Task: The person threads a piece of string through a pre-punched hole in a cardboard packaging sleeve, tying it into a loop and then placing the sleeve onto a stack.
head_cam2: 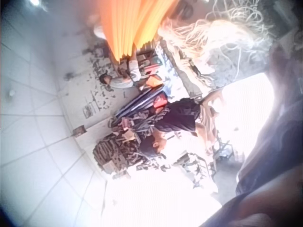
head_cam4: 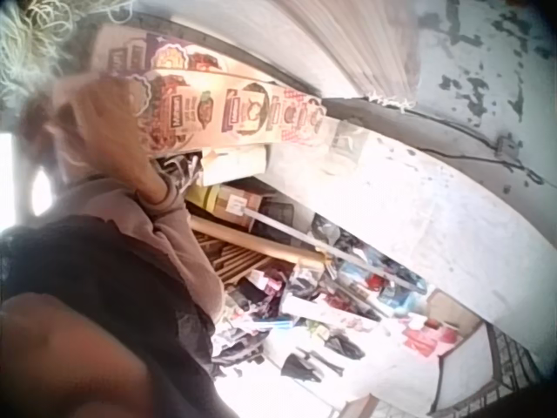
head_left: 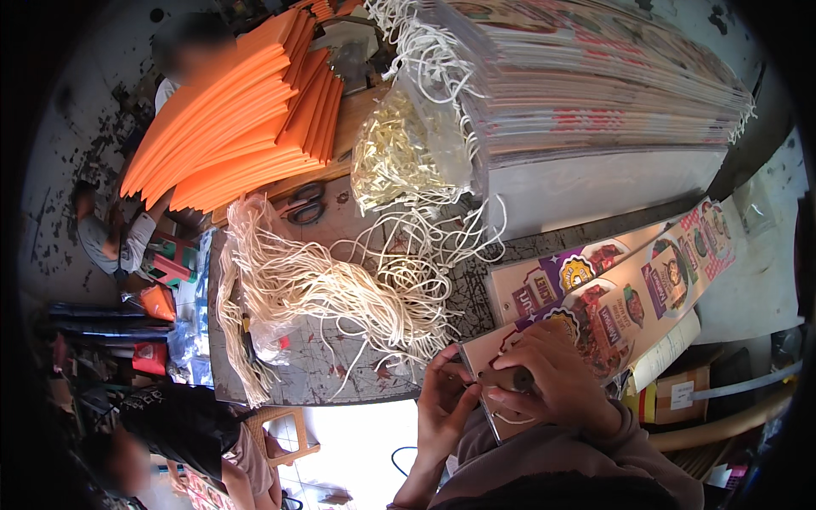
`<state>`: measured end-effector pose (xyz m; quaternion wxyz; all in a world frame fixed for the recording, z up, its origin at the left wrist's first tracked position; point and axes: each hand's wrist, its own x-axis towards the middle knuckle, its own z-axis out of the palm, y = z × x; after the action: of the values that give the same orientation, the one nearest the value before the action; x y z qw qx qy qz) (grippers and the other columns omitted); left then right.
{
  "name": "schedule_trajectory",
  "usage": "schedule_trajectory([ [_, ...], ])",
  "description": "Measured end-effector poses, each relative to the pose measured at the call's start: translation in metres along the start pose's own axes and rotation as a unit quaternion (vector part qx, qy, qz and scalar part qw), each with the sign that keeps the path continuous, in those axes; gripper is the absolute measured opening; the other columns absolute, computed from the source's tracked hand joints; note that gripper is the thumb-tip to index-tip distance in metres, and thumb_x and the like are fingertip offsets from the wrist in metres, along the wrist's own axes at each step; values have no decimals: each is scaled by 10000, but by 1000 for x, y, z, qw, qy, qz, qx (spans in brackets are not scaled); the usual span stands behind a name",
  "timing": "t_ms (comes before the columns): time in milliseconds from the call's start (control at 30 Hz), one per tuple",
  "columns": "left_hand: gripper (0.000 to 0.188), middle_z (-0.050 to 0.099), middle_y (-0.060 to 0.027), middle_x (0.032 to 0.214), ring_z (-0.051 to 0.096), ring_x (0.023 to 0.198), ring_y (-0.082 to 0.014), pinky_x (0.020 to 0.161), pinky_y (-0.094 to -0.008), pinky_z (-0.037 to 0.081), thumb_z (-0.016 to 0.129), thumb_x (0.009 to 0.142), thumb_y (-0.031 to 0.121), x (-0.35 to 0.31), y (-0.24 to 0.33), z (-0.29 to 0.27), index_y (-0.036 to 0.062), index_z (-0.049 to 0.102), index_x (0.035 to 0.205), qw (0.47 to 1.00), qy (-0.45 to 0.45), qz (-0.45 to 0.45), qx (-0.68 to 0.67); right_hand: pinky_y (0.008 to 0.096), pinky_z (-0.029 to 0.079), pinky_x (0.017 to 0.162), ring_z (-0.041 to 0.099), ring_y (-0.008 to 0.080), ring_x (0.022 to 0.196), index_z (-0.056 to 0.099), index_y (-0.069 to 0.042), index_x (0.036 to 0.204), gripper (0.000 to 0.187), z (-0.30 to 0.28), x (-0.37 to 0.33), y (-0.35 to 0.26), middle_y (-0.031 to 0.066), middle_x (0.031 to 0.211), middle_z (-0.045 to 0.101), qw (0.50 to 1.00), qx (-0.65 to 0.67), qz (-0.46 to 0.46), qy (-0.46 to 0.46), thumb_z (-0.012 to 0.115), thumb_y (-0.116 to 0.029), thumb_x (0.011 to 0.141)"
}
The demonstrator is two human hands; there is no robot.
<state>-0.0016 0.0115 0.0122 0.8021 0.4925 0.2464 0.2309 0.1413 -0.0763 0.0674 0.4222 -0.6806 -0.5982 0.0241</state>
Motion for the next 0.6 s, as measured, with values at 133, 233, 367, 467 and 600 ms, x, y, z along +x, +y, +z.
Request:
schedule_trajectory([
  [133,495,475,-52,1036,531,971,-129,865,-267,434,516,848,-66,-2,4,2,4,329,1300,1000,14,-2,-4,415,383,775,533,231,729,548,-79,950,416,-4,3,2,44,786,534,998,-28,-35,-49,764,-292,666],
  [233,433,474,-54,1056,526,998,-132,865,-270,439,511,852,-63,-3,6,-2,-21,388,1265,999,6,-42,29,411,389,768,531,234,725,559,-75,961,449,-11,-7,4,50,789,534,997,7,-37,74,781,-295,639],
  [367,371,527,-102,1122,527,1049,-158,893,-278,430,480,888,-28,-1,1,-7,-60,415,1252,995,-22,21,95,408,396,755,526,243,721,569,-68,964,457,-22,-15,2,66,772,543,978,56,-33,199,794,-262,617],
  [467,372,560,-134,1130,534,1057,-172,908,-283,424,464,906,-10,4,2,-4,-74,397,1267,996,-11,13,85,397,402,736,522,251,708,574,-63,952,429,-19,-18,4,79,761,545,978,78,16,194,791,-215,614],
  [600,388,588,-137,1095,549,1031,-168,903,-285,431,472,906,-7,9,-2,-5,-76,386,1278,999,-5,-10,41,383,400,718,518,252,687,571,-57,949,424,-16,-11,5,77,763,546,990,56,-5,131,791,-189,611],
])
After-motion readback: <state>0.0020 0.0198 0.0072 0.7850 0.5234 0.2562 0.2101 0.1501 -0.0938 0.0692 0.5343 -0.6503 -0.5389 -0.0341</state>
